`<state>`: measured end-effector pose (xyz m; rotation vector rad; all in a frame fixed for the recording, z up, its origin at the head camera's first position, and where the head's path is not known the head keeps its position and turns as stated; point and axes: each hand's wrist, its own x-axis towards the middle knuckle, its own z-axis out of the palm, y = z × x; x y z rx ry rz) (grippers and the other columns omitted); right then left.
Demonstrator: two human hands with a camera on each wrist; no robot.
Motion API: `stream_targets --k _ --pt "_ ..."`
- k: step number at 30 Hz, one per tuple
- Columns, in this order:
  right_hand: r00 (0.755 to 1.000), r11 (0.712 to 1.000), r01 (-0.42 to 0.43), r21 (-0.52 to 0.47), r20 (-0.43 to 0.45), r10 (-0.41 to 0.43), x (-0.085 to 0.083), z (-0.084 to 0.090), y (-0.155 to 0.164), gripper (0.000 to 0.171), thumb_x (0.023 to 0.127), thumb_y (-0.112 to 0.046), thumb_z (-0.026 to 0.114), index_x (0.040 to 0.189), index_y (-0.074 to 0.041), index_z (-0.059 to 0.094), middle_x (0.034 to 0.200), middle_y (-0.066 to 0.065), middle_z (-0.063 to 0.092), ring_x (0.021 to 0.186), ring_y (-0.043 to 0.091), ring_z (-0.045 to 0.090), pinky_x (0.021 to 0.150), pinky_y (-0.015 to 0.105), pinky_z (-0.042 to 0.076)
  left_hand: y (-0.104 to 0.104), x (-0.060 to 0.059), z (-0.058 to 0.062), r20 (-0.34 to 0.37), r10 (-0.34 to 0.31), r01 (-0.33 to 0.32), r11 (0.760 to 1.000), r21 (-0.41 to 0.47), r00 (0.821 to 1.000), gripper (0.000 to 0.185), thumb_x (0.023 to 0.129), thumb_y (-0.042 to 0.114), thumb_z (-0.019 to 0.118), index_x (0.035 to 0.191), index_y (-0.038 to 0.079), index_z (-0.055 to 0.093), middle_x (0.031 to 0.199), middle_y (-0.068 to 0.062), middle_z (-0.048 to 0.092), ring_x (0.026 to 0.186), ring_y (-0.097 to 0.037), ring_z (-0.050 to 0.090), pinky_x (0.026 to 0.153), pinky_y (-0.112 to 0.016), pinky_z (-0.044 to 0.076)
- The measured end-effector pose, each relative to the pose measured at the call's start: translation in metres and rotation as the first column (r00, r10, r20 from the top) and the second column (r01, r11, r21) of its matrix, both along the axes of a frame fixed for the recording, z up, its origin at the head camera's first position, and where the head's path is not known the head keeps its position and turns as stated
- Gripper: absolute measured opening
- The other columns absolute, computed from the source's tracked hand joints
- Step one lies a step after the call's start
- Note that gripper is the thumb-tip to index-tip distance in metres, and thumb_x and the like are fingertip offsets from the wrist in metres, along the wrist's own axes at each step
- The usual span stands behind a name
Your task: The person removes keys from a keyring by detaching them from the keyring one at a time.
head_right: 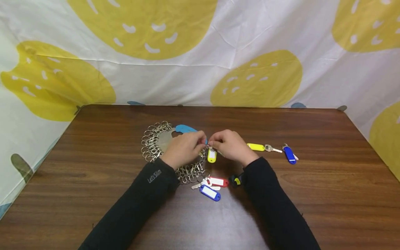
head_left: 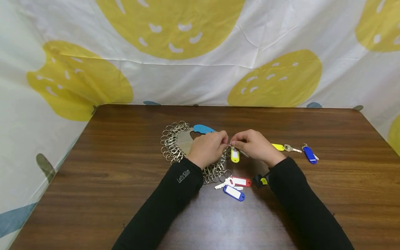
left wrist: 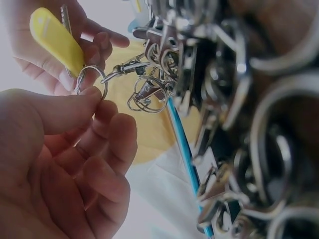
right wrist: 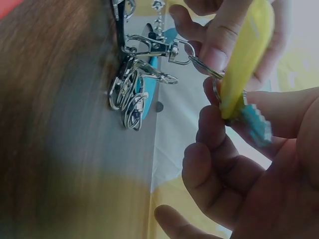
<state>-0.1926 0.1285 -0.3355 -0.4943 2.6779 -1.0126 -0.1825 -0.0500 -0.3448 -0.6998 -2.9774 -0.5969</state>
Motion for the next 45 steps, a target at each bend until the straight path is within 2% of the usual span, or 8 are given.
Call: stream_targets --k 4,8,13,21,27,34,39,45 --pt "0.997 0.999 -0.003 0.046 -0.074 0.006 0.0007 0.0003 -0.0010 0.019 0.095 -0.017 0.056 0.100 -0.007 0.072 0.079 0.005 0.062 0.064 0.016 0.047 0.060 0.028 0.038 0.0002 0.0001 0.0000 -0.004 -0.022 0.022 1.000 -0.008 1.000 0.011 0.095 0.029 0.056 0.089 0.020 0.054 0.081 0.004 0.061 0.073 -0.013 0.059 0.063 -0.035 0.044" --pt "0.993 0.997 -0.018 0.077 -0.113 0.027 0.0009 -0.0001 -0.0010 0.019 0.095 -0.016 0.056 0.101 -0.007 0.071 0.079 0.005 0.063 0.062 0.015 0.045 0.060 0.028 0.036 0.0001 -0.0003 -0.0012 -0.005 -0.029 0.029 0.999 -0.014 1.000 0.012 0.095 0.032 0.055 0.091 0.021 0.055 0.083 0.004 0.063 0.076 -0.013 0.061 0.064 -0.037 0.046" --pt "0.992 0.996 -0.043 0.081 -0.113 0.052 0.0003 -0.0014 -0.0004 0.018 0.094 -0.015 0.056 0.099 -0.008 0.072 0.085 0.005 0.067 0.067 0.014 0.050 0.061 0.027 0.039 -0.0001 0.0004 -0.0020 -0.005 -0.011 0.011 1.000 0.005 1.000 0.011 0.094 0.032 0.058 0.093 0.021 0.058 0.084 0.005 0.065 0.076 -0.012 0.062 0.065 -0.037 0.047" --pt "0.993 0.995 -0.071 0.074 -0.094 0.077 -0.0007 -0.0029 0.0001 0.017 0.094 -0.012 0.056 0.097 -0.007 0.072 0.087 0.006 0.070 0.071 0.014 0.053 0.063 0.027 0.042 0.0009 0.0000 -0.0006 0.061 0.067 -0.070 0.997 0.044 0.996 0.009 0.091 0.032 0.062 0.090 0.024 0.067 0.076 0.009 0.064 0.069 -0.008 0.060 0.059 -0.030 0.046" --pt "0.995 0.997 -0.064 0.050 -0.069 0.067 -0.0005 -0.0026 0.0007 0.018 0.095 -0.011 0.055 0.098 -0.006 0.072 0.085 0.007 0.068 0.067 0.015 0.050 0.061 0.028 0.041 0.0006 -0.0008 -0.0003 0.090 0.039 -0.044 0.998 0.046 0.995 0.014 0.088 0.027 0.057 0.089 0.025 0.071 0.074 0.012 0.064 0.067 -0.006 0.059 0.058 -0.029 0.046" --pt "0.993 0.996 -0.071 0.047 -0.087 0.075 -0.0006 -0.0031 0.0009 0.018 0.094 -0.011 0.056 0.099 -0.006 0.072 0.090 0.008 0.071 0.071 0.013 0.056 0.065 0.028 0.044 -0.0001 -0.0009 -0.0002 0.085 0.052 -0.058 0.996 0.073 0.995 0.020 0.089 0.040 0.062 0.085 0.022 0.071 0.074 0.009 0.067 0.062 -0.007 0.057 0.051 -0.024 0.041" --pt "0.988 0.995 -0.089 0.052 -0.119 0.095 -0.0009 -0.0039 0.0008 0.016 0.093 -0.012 0.059 0.098 -0.006 0.073 0.090 0.007 0.072 0.074 0.014 0.057 0.067 0.028 0.044 0.0002 -0.0012 -0.0004 0.111 0.058 -0.068 0.993 0.092 0.992 0.015 0.090 0.033 0.062 0.084 0.022 0.069 0.072 0.008 0.064 0.063 -0.007 0.057 0.052 -0.023 0.040" --pt "0.989 0.995 -0.080 0.062 -0.123 0.087 -0.0008 -0.0046 0.0007 0.015 0.093 -0.013 0.059 0.097 -0.007 0.073 0.086 0.005 0.071 0.069 0.014 0.054 0.064 0.028 0.043 0.0011 -0.0013 -0.0020 0.105 0.062 -0.071 0.994 0.088 0.993 0.012 0.088 0.031 0.060 0.080 0.024 0.065 0.070 0.010 0.060 0.064 -0.007 0.057 0.055 -0.025 0.041"
